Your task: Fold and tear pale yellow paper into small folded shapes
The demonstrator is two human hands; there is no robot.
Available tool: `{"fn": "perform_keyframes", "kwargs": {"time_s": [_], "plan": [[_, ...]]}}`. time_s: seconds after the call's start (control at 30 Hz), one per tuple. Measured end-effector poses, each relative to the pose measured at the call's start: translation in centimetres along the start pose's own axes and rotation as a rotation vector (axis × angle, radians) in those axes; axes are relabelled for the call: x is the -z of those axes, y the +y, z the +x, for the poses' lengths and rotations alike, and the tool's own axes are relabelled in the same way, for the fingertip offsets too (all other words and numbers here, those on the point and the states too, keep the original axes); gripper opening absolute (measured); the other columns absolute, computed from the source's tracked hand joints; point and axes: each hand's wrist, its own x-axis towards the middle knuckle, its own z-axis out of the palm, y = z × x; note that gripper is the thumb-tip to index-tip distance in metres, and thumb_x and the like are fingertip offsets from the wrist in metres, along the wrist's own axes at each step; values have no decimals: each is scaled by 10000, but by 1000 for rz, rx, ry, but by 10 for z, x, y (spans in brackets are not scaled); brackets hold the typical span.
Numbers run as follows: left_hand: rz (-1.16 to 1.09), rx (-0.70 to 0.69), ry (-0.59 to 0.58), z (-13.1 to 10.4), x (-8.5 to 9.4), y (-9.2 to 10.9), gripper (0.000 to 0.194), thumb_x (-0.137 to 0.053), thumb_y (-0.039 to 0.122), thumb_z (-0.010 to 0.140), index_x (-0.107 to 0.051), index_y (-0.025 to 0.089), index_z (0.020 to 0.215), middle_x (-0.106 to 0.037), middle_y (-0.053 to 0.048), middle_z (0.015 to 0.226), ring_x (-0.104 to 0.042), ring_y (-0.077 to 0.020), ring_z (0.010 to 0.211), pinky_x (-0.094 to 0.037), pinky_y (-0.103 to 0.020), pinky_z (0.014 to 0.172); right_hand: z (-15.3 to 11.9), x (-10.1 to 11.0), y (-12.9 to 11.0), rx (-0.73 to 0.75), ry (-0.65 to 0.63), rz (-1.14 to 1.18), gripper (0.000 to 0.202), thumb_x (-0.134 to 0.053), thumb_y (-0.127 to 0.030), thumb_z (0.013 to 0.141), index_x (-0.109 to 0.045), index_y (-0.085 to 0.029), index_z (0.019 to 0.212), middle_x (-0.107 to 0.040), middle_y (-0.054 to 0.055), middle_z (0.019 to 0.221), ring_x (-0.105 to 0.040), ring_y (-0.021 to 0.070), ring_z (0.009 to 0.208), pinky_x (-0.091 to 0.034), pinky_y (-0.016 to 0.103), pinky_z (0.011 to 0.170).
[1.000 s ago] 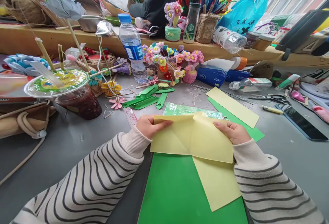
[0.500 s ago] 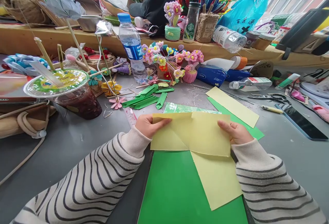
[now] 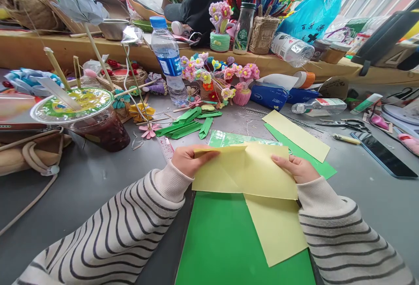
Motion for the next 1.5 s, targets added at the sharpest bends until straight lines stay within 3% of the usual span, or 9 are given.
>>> {"fn": "perform_keyframes", "kwargs": {"time_s": [0.23,0.37,0.63,0.87,1.1,1.37,1.5], "plan": [[-45,203,-2,1,-1,5,226,-669,316,527,-646,112,624,-644,-33,595,-564,-139,519,-453,-213,452,-3,-2,-1,33,-13,59,159,-696,-282,525,-632,-174,622,-654,9,553,-589,143,456,-478,220,414],[-121,282,-61,2,-1,4,222,-703,289,477,-651,121,613,-660,-28,621,-590,-155,550,-486,-229,495,-8,-4,-5,57,-2,97,151,-702,-268,521,-629,-178,619,-656,1,554,-598,145,471,-495,215,433],[-130,253,-58,0,-2,3,221,-685,283,513,-670,130,672,-671,-32,664,-597,-154,585,-492,-225,532,-8,-6,-4,32,13,92,118,-700,-250,522,-644,-184,602,-654,11,538,-585,141,436,-483,204,388],[-33,105,-48,-1,-2,1,200,-662,309,537,-664,124,613,-653,-28,601,-573,-139,536,-463,-208,477,-3,-4,0,9,14,76,165,-699,-260,521,-640,-148,627,-655,20,540,-587,136,433,-475,193,384],[-145,321,-59,1,-2,6,240,-701,312,471,-651,129,618,-669,-33,646,-608,-181,592,-501,-245,512,-6,-5,-3,62,40,113,149,-704,-248,519,-629,-163,617,-657,0,543,-595,133,451,-494,192,410],[-181,357,-66,4,-1,2,247,-687,328,503,-639,127,638,-675,-42,687,-619,-186,621,-506,-247,536,1,-1,2,90,33,114,191,-711,-266,511,-628,-152,641,-664,18,578,-604,147,477,-503,208,431],[-194,370,-161,3,-3,2,266,-710,273,473,-639,132,687,-677,-38,740,-623,-180,664,-513,-230,566,4,-1,4,122,29,152,234,-722,-272,491,-631,-157,674,-662,12,584,-605,152,487,-516,227,453]]}}
